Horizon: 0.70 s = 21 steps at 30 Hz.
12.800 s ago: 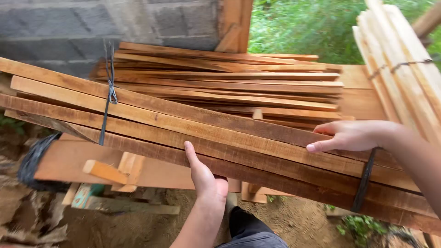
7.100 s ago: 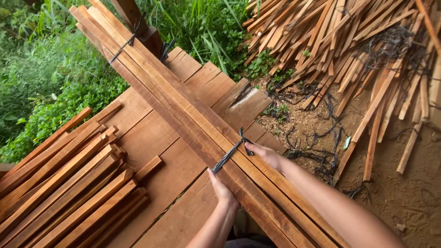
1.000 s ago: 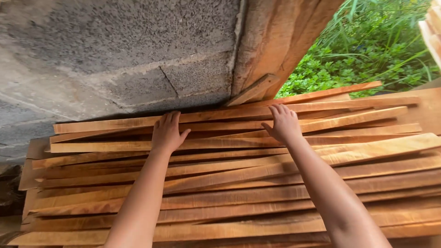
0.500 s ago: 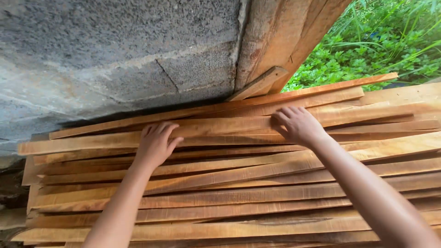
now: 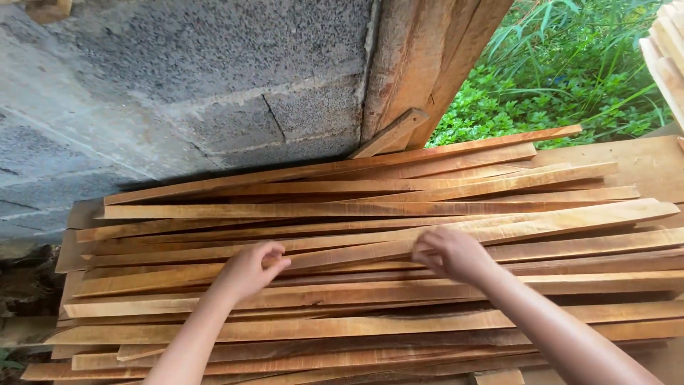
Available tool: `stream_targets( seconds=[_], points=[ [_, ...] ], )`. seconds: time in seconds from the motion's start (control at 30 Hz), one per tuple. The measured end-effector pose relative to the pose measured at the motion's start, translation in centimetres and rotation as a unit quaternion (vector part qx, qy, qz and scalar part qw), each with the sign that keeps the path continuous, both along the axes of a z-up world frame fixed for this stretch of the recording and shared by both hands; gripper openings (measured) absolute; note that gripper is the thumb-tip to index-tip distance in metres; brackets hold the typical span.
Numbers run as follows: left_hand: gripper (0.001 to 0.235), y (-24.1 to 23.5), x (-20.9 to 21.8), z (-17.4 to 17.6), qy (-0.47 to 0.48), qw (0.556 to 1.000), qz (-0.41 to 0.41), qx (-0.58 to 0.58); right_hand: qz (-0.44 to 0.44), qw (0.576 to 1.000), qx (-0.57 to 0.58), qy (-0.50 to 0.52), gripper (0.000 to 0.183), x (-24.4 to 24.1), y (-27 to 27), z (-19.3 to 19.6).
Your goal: The person picks up a bundle of thin wooden planks and places them on a wooden workbench. They then proceed to separate the planks and stack them neatly on the bench.
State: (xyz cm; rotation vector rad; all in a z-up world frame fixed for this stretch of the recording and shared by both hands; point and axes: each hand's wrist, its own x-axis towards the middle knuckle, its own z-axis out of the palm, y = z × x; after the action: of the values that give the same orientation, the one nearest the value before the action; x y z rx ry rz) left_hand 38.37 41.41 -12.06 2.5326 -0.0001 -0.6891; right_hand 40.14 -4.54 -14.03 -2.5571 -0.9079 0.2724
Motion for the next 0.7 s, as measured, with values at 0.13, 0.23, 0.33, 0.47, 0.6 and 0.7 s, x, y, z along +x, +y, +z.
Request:
stream_targets(
  seconds=[0.13, 0.23, 0.33, 0.47, 0.6, 0.7],
  points=[
    [0.057, -1.0, 5.3, -3.0, -0.08, 0.995, -0.039, 0.035, -0.104, 0.994, -0.013, -0.03, 0.046, 5.6, 0.4, -3.0],
    [0.075, -0.6, 8.8, -6.9, -0.19, 0.969, -0.108, 0.112, -0.124, 0.989, -0.062, -0.045, 0.07, 8.9, 1.3, -6.0],
    [0.101, -1.4, 11.6, -7.0, -0.085, 0.958, -0.141, 0.236, -0.103, 0.988, -0.116, -0.027, 0.094, 11.2, 2.7, -6.1],
    [0.093, 0.5, 13.7, -9.7, 0.073, 0.955, -0.156, 0.24, -0.088, 0.973, -0.206, 0.063, 0.085, 11.8, 4.0, -4.8],
    [0.095, 2.4, 13.9, -15.2, 0.045, 0.962, -0.148, 0.226, -0.068, 0.975, -0.211, 0.036, 0.083, 11.0, 3.3, -5.8],
    [0.098, 0.1, 13.6, -9.4, 0.104, 0.953, -0.148, 0.242, -0.05, 0.971, -0.229, 0.056, 0.08, 11.1, 3.3, -4.3]
  ],
)
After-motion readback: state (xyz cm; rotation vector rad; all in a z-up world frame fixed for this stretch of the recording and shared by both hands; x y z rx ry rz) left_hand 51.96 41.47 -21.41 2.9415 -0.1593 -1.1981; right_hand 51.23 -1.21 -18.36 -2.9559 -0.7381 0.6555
